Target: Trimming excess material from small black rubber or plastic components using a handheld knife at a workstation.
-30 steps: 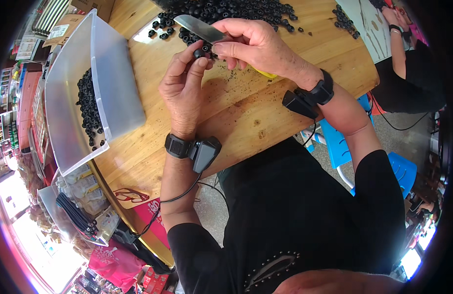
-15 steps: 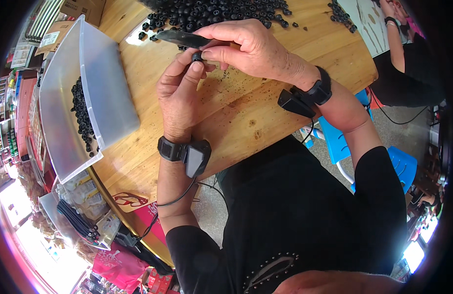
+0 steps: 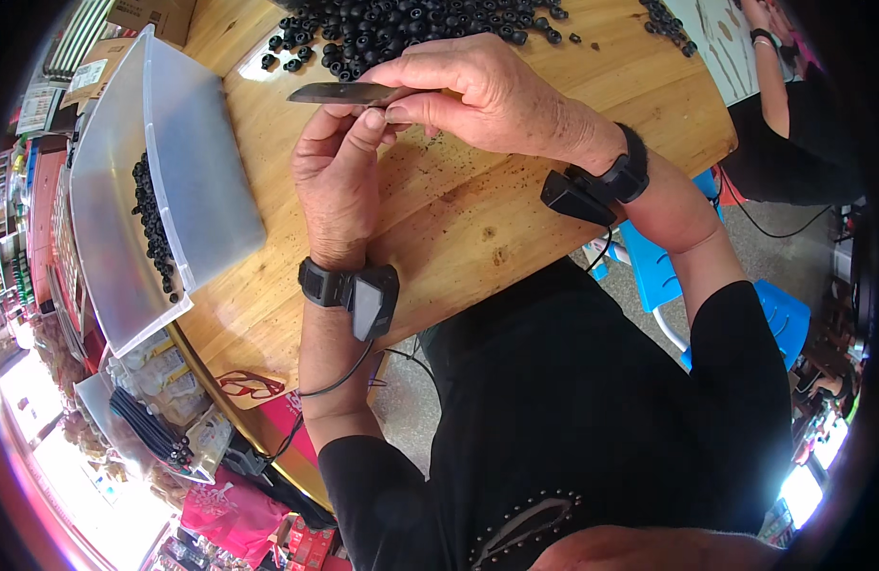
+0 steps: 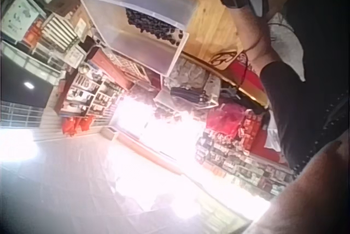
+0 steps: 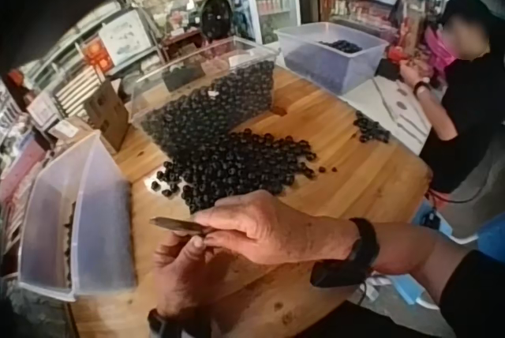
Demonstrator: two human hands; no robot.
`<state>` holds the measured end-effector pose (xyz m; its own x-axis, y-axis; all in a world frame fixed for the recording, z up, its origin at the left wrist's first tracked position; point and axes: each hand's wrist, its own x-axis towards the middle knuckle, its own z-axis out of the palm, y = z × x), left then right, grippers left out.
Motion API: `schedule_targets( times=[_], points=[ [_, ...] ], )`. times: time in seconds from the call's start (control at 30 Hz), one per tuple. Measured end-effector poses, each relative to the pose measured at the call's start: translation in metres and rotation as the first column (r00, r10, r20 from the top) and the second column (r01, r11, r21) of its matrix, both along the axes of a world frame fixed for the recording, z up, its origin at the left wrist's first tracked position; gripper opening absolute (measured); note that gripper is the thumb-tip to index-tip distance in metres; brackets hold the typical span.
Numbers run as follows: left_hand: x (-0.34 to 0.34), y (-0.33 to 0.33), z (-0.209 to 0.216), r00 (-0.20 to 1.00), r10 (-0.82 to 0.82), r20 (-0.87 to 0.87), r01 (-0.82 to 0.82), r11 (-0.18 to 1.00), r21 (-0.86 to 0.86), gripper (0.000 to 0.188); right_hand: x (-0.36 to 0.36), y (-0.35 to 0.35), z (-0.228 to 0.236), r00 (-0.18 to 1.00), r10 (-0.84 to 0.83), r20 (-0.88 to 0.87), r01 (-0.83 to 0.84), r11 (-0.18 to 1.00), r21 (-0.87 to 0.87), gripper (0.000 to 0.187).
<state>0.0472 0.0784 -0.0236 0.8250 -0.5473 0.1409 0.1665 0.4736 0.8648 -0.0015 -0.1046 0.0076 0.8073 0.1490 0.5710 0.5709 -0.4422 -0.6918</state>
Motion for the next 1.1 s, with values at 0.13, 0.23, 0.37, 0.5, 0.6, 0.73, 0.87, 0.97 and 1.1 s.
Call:
schedule_targets(
  times=[0.13,0.23,0.37,0.5,0.6,0.73,0.87,0.97,1.1],
  points=[
    [0.000,0.000,0.000,0.998,0.005,-0.058,-0.005,1.000,-0.003,0.023,-0.002,0.000,0.003,0.996,0.034,-0.083,-0.028,0.996,0.081,0.028],
    [0.000,0.000,0.001,0.995,-0.036,-0.091,0.032,0.998,-0.046,0.027,0.002,-0.006,0.003,0.993,0.019,-0.118,-0.002,0.990,0.142,0.029],
    [0.004,-0.001,-0.001,0.994,-0.076,-0.076,0.067,0.991,-0.113,0.030,0.009,-0.011,-0.003,1.000,0.026,-0.003,-0.025,0.986,0.166,0.027],
    [0.004,0.002,-0.007,0.996,-0.053,-0.065,0.047,0.995,-0.092,0.029,0.004,-0.004,0.000,0.994,0.058,-0.096,-0.040,0.982,0.185,0.029],
    [-0.001,0.000,0.001,0.996,-0.038,-0.081,0.034,0.998,-0.054,0.030,0.002,-0.003,-0.002,0.995,-0.045,-0.089,0.050,0.997,0.061,0.030],
    [0.000,-0.001,-0.004,1.000,-0.018,0.010,0.017,1.000,0.006,0.032,0.001,-0.002,-0.004,0.999,-0.029,-0.029,0.031,0.998,0.058,0.030],
    [-0.002,-0.001,-0.002,1.000,-0.014,-0.002,0.014,1.000,-0.002,0.033,0.000,-0.005,-0.001,0.992,-0.025,-0.127,0.031,0.998,0.045,0.027],
    [-0.003,-0.001,-0.001,1.000,-0.017,0.005,0.017,1.000,-0.002,0.033,0.005,-0.007,0.000,0.996,0.082,-0.020,-0.076,0.978,0.193,0.029],
    [-0.001,-0.001,-0.002,1.000,-0.021,0.023,0.021,1.000,0.013,0.034,0.005,-0.005,-0.003,0.997,0.078,-0.014,-0.074,0.978,0.197,0.029]
  ],
)
